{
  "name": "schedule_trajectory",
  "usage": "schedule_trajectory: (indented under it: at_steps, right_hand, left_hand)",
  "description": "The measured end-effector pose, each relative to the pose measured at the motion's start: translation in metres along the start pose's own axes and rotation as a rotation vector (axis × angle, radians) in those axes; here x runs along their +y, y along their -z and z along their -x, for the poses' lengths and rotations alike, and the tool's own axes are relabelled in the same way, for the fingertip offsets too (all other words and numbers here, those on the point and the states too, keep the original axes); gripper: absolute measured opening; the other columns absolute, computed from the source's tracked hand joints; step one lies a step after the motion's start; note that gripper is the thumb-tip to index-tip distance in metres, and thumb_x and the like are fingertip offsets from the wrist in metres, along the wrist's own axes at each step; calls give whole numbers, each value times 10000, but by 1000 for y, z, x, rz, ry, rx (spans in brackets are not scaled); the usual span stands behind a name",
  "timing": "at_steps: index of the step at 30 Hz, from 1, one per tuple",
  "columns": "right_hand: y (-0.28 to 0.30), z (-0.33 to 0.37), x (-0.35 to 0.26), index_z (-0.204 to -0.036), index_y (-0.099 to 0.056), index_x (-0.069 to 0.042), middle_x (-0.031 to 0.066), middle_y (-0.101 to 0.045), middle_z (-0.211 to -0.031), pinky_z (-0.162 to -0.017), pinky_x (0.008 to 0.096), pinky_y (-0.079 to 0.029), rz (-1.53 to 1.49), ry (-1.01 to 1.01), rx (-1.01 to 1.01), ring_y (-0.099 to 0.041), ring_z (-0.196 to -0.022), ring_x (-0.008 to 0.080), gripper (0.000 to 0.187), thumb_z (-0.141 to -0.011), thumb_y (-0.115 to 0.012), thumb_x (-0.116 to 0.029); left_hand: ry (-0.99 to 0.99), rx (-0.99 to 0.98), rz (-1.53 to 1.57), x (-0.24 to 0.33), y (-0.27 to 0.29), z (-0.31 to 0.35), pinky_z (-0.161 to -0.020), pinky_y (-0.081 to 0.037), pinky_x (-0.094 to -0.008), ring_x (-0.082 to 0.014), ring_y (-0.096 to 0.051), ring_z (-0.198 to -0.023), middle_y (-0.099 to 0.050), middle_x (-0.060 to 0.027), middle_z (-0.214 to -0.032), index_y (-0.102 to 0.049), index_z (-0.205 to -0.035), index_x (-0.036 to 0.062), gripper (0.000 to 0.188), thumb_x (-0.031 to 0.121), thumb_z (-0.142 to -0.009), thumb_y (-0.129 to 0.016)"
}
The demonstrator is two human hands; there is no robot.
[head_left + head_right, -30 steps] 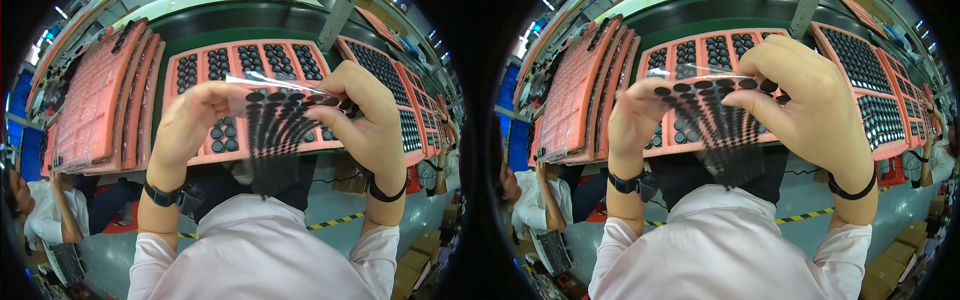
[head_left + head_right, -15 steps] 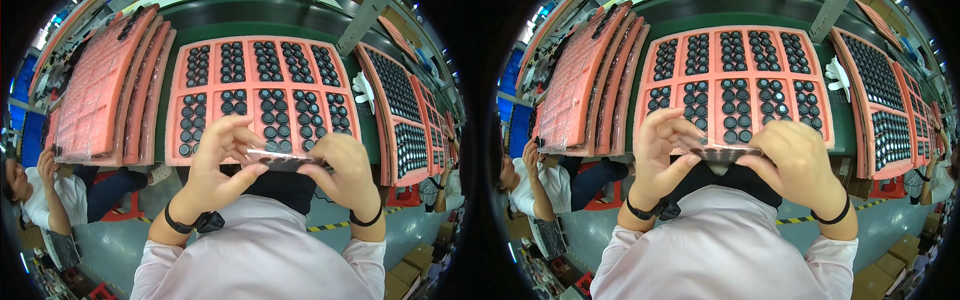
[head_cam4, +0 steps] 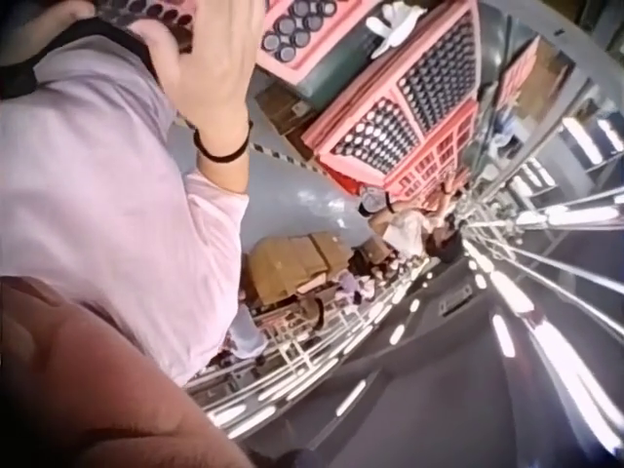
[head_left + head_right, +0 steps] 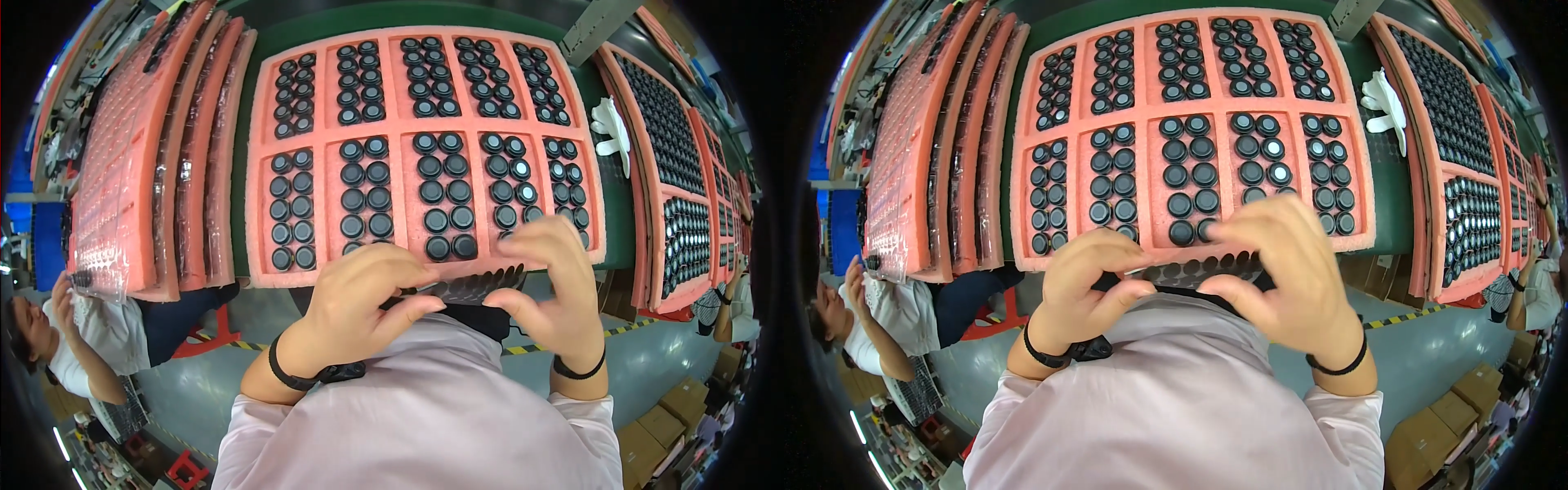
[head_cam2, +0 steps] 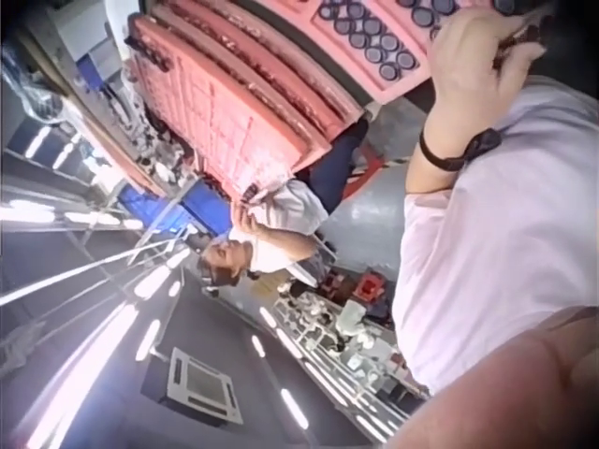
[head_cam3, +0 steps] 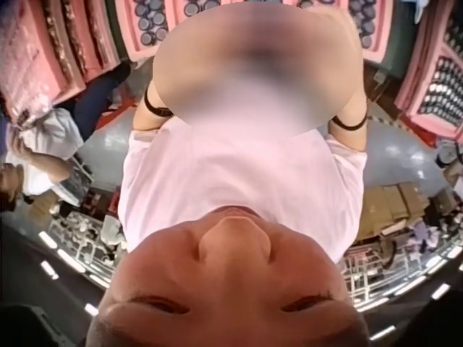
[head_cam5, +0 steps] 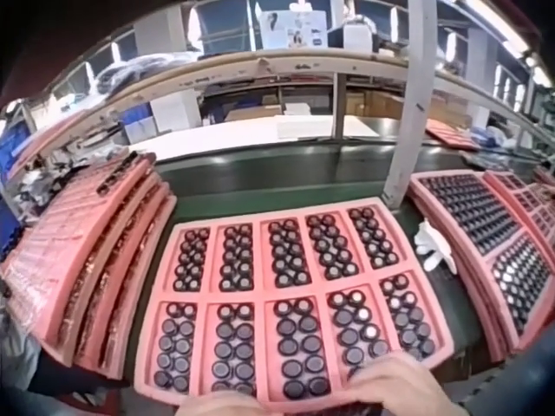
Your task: The person peels small black circular stickers from a plastic sheet and applies them one by one to the center of round black sensors arranged in a foam tray. After applying several stickers, the person presses them down with a finger and repositions the tray to continue the application.
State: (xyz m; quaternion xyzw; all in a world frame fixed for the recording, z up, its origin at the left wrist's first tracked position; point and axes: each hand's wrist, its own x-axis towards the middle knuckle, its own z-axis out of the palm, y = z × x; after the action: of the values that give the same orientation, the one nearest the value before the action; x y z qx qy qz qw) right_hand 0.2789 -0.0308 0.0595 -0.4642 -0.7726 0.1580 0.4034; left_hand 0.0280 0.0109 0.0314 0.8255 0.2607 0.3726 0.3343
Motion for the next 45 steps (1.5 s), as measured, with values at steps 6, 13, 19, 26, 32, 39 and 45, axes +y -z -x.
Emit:
schedule_trajectory:
  at_steps: [6, 13, 19, 26, 32, 39, 45]
  right_hand:
    - [-24, 2, -3, -1037, -665, -24, 122, -659, -935, -719, 400, -503, -252, -36, -66, -642, -835, 308, 321, -749, -791, 39]
    - [-30, 2, 8, -934, -626, -30, 112, -656, -913, -708, 395, -504, -369, -84, -56, -639, -805, 295, 279, -730, -738, 123]
    - [-29, 2, 14, -869, -583, -48, 99, -648, -889, -691, 380, -493, -406, -101, -70, -626, -794, 279, 315, -662, -691, 164]
    - [-30, 4, 13, -862, -576, -52, 90, -633, -879, -675, 376, -482, -411, -74, -77, -603, -772, 279, 336, -626, -673, 166]
    - [-28, 7, 15, -851, -586, -57, 83, -631, -898, -674, 381, -473, -342, -20, -74, -593, -773, 280, 286, -634, -712, 81]
    - [-11, 6, 11, -809, -604, -89, 52, -631, -912, -712, 346, -460, -184, 136, -106, -596, -805, 251, 196, -661, -730, -68]
    - [28, -5, 28, -845, -606, -91, 33, -628, -910, -740, 334, -460, -266, 110, -232, -596, -820, 246, 201, -703, -729, -19]
  left_hand:
    - [-106, 3, -73, -9, -15, -11, -600, -535, -321, -258, -663, -701, -705, -115, -876, -706, -967, -13, 365, 262, -793, -873]
    - [-136, -21, -107, -15, -19, -17, -553, -526, -329, -252, -652, -675, -686, -101, -824, -705, -934, 1, 364, 281, -770, -869]
    - [-138, -55, -121, -16, -21, -18, -525, -509, -329, -242, -636, -642, -672, -91, -795, -700, -901, 3, 352, 279, -758, -865]
    - [-131, -77, -98, -16, -20, -14, -520, -505, -332, -247, -633, -628, -672, -93, -791, -697, -905, 0, 377, 301, -754, -866]
    - [-56, -95, -19, -13, -21, -15, -556, -522, -341, -255, -655, -660, -684, -113, -831, -692, -920, -13, 418, 341, -779, -865]
    - [-12, -120, 165, -14, -24, -25, -576, -522, -336, -257, -661, -676, -686, -122, -846, -677, -954, -26, 347, 273, -862, -826]
    - [46, -187, 168, -14, -25, -53, -578, -521, -338, -263, -652, -668, -683, -114, -838, -672, -981, -13, 300, 236, -881, -806]
